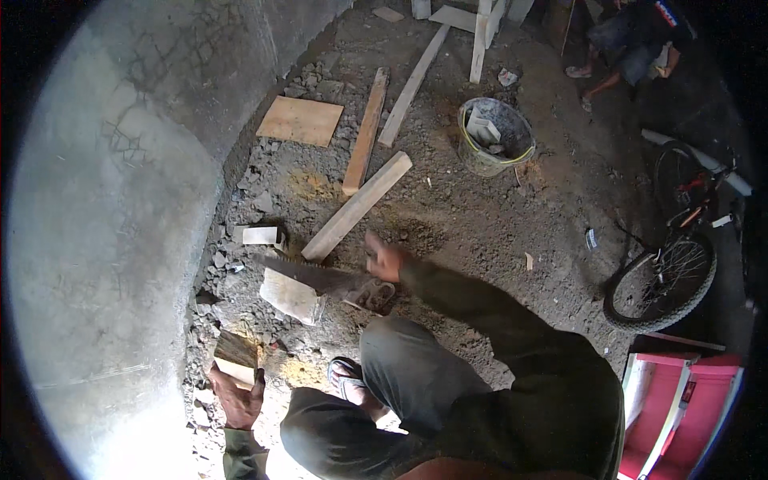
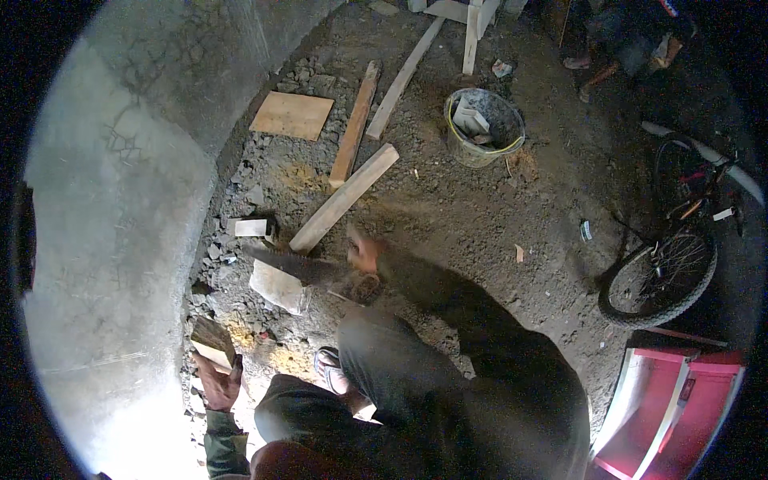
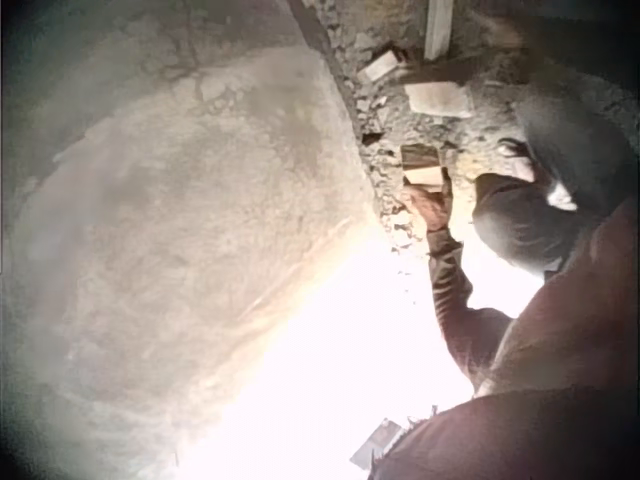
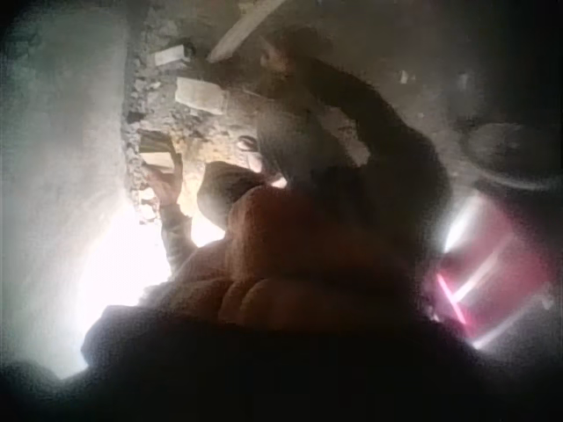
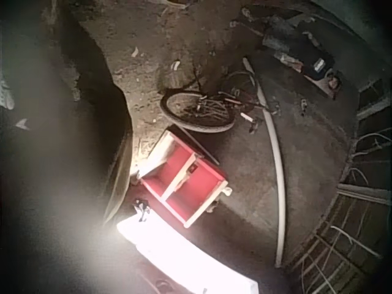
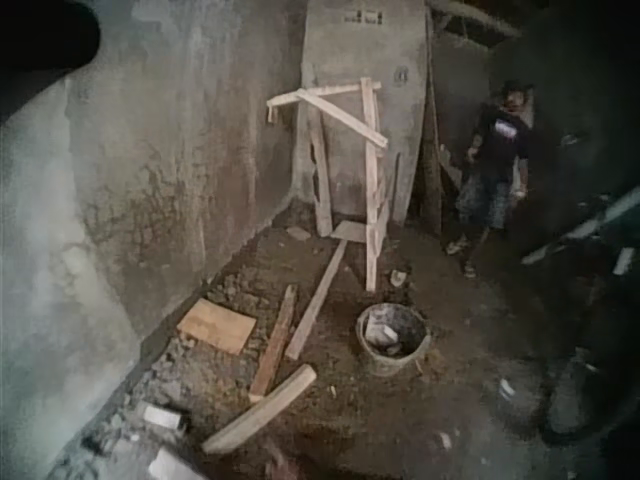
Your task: The person measures a length of wood with a tape measure, then uses a hand saw to cut a segment from it while holding the wood steady on the ground with one hand.
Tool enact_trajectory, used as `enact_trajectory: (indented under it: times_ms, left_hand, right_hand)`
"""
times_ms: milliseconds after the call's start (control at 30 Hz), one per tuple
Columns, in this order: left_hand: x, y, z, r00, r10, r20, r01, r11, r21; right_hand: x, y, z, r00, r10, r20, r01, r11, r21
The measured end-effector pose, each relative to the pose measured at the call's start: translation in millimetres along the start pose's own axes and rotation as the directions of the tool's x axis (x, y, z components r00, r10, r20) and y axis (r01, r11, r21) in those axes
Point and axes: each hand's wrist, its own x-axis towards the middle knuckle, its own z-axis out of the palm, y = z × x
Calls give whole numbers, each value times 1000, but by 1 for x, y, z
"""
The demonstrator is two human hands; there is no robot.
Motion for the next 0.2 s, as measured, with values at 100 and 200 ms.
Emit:
enact_trajectory:
  times_ms: [100,200]
  left_hand:
    - [23,15,6,998,-48,37,54,977,-205]
    - [30,1,10,986,-73,149,102,975,-200]
  right_hand:
    - [86,10,-71,889,452,-72,-446,891,84]
    - [120,18,-133,806,591,-10,-591,807,13]
